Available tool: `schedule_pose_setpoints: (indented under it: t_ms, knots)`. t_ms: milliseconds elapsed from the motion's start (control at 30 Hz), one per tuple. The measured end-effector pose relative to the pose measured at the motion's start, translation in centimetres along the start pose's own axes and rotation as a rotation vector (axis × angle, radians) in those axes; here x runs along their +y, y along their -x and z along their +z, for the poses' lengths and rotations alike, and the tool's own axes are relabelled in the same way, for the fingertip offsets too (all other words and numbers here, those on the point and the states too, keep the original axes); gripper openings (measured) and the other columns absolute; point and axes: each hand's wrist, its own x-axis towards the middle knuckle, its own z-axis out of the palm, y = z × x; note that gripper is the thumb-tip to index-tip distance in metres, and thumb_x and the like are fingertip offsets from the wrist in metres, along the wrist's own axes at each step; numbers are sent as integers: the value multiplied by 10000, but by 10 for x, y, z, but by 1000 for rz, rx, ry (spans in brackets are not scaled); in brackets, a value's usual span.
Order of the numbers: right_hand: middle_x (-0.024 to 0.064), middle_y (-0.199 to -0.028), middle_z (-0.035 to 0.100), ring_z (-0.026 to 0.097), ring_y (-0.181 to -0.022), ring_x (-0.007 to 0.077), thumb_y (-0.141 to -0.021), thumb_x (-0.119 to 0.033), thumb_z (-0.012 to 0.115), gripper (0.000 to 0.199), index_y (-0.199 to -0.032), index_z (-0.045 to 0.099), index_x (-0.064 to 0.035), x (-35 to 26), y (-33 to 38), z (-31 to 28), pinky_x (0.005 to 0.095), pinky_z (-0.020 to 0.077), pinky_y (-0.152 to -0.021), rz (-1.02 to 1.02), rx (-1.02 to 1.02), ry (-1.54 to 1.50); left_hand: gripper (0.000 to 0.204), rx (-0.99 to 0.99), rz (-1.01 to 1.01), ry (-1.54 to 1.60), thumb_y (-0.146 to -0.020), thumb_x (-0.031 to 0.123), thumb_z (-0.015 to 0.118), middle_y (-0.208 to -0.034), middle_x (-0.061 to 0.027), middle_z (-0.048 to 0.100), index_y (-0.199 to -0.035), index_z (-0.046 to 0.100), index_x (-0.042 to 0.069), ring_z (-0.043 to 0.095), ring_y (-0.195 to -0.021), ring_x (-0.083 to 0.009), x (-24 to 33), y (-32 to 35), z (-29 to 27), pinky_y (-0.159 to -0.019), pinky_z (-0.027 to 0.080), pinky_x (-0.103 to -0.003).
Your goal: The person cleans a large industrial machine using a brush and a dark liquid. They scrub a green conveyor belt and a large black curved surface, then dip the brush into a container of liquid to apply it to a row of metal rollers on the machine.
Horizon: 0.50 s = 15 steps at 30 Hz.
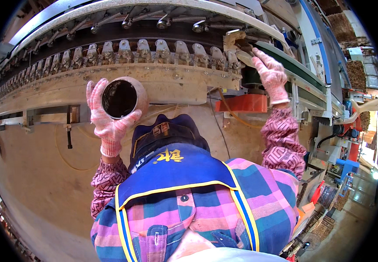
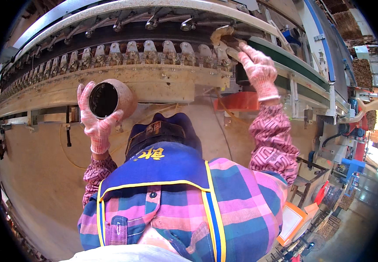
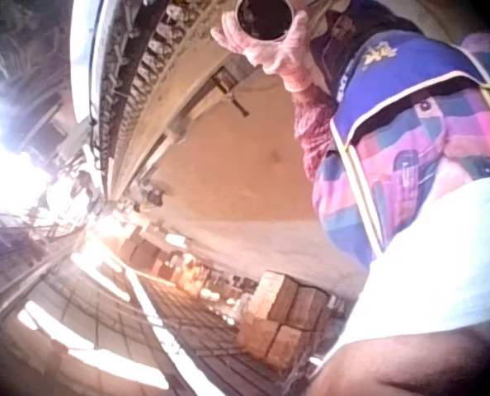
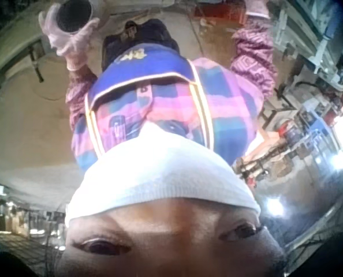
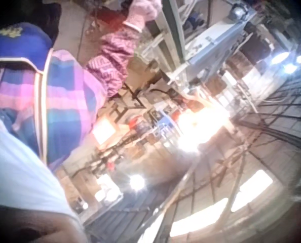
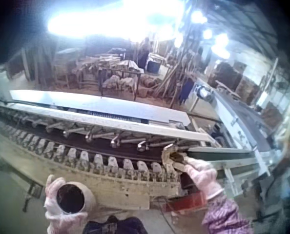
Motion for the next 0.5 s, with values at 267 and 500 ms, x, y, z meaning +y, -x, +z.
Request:
schedule_pose_setpoints:
  t_ms: [267,500]
  knots:
    - [138,-1018,733,704,-977,336,-868,-267,603,268,-1089,719,-170,-45,-92,27,456,565,-872,153,-620,919,1074,-132,14,-45,-586,550,924,-1465,-162,471,-1426,471,57,250,-1476,-420,10,-7,-6,-1196,279,-533]
    - [122,-979,726,710,-898,327,-972,-449,567,379,-1343,599,-382,-21,-84,27,448,575,-823,76,-668,1028,1085,-169,41,-36,-576,530,929,-1432,-168,500,-1428,457,52,301,-1431,-463,14,-19,-6,-1190,266,-578]
